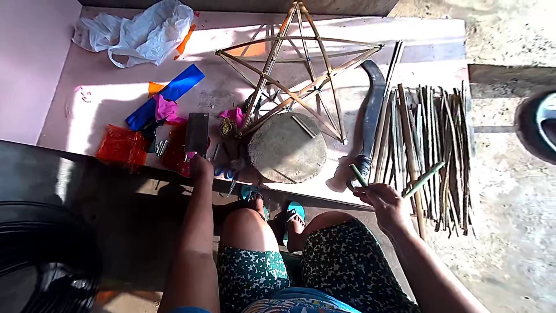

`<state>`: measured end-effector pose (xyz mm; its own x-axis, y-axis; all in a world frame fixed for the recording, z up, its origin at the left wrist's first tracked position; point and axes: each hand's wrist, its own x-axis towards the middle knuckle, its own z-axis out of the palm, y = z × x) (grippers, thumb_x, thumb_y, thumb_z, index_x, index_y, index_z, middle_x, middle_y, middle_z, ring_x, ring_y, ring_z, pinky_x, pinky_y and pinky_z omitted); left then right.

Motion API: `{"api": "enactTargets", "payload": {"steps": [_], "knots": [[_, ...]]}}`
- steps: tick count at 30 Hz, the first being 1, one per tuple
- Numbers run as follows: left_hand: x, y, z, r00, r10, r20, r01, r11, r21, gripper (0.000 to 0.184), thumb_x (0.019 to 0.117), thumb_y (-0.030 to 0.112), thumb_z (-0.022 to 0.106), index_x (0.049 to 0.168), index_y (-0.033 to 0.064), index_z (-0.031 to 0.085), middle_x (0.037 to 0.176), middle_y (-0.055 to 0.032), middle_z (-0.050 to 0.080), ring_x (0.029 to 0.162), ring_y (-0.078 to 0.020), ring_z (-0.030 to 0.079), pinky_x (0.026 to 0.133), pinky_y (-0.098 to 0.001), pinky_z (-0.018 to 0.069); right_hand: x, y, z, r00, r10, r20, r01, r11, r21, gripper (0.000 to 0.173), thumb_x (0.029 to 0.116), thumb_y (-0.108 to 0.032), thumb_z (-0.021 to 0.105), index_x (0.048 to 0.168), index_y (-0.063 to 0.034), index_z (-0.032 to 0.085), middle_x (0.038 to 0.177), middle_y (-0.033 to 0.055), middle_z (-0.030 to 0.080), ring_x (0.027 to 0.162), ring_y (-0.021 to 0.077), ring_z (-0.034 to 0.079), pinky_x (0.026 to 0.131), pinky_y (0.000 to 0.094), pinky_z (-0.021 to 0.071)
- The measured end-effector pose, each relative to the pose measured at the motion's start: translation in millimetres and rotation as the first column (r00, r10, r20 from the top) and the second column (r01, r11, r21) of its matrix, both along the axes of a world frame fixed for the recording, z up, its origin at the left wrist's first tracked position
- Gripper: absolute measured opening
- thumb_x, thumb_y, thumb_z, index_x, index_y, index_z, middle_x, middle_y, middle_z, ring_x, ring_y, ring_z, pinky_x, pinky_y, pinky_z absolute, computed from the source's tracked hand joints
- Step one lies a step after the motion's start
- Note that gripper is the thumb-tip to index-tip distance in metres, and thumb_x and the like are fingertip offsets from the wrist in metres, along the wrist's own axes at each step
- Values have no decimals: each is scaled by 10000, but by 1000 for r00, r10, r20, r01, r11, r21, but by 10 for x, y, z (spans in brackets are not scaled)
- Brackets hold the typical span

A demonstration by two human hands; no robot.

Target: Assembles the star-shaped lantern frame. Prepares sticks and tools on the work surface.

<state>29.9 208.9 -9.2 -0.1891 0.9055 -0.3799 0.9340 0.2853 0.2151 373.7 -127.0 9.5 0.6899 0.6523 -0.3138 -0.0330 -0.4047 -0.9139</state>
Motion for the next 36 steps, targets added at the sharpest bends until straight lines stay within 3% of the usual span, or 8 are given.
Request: {"api": "enactTargets", "payload": {"steps": [4, 14, 18, 21, 25, 29, 33, 36], "knots": [[350, 326, 1, 997, -69, -19, 68, 997, -38, 481, 997, 145, 628, 1381, -117, 504, 1400, -330, 530, 1311, -450, 543, 1070, -569, 470, -49, 56, 11, 998, -55, -13, 54, 998, -10, 171, 981, -19, 483, 1121, 47, 559, 994, 62, 731, 885, 51, 709, 788, 204, 575], [589, 553, -312, 947, -320, 21, 320, 937, -143, 602, 1013, 223, 651, 1449, -130, 431, 1449, -338, 491, 1337, -466, 520, 1104, -583, 433, -202, 591, 123, 980, -7, -201, 10, 1000, 15, 107, 949, 29, 559, 1029, -26, 606, 907, -18, 676, 832, 44, 658, 775, 224, 560], [533, 647, -362, 945, -325, 48, 328, 939, -98, 618, 968, 196, 719, 1447, -101, 465, 1461, -324, 484, 1347, -473, 503, 1111, -583, 429, -318, 924, 156, 951, 82, -297, -80, 997, 20, 120, 965, 20, 602, 1078, -6, 634, 913, 17, 710, 826, 79, 694, 785, 247, 585], [593, 624, -162, 938, -297, 179, 302, 953, 0, 545, 1046, 214, 601, 1478, -87, 460, 1476, -319, 488, 1375, -464, 485, 1146, -597, 381, -454, 1131, 172, 929, 102, -356, -98, 995, 29, 130, 964, 15, 625, 1089, -9, 651, 954, 52, 710, 864, 113, 687, 811, 280, 579], [1070, -56, 610, 755, -230, 614, 226, 970, 86, 358, 1086, 241, 522, 1276, -47, 620, 1161, -227, 684, 1012, -319, 683, 904, -497, 549, -642, 1419, 202, 896, 55, -441, -28, 997, 68, 89, 979, 19, 613, 1055, -23, 632, 945, 46, 693, 841, 114, 663, 802, 288, 558], [1465, -700, 919, 563, -170, 809, 325, 945, -27, 265, 1027, 231, 650, 1120, -15, 678, 994, -138, 699, 851, -193, 668, 793, -398, 566, -787, 1638, 215, 883, 160, -440, -77, 977, 200, 115, 961, 45, 616, 1049, -27, 629, 897, 20, 681, 792, 81, 651, 785, 267, 560], [1612, -744, 606, 414, -30, 910, 31, 999, 19, 171, 1030, 170, 629, 1055, 4, 661, 965, -49, 698, 844, -83, 648, 810, -291, 539, -716, 1791, 178, 943, 298, -146, -266, 942, 206, 109, 969, -23, 658, 1067, 12, 626, 931, 50, 680, 833, 81, 657, 816, 267, 561], [1635, -753, 385, 284, 44, 958, -111, 994, -12, 164, 1086, 134, 511, 1142, -12, 561, 1008, -72, 726, 874, -109, 721, 819, -293, 594, -305, 1895, -36, 809, 441, 388, -450, 890, -74, 277, 1006, -200, 647, 1172, 18, 692, 1145, 188, 707, 1086, 320, 675, 968, 506, 527]]}}
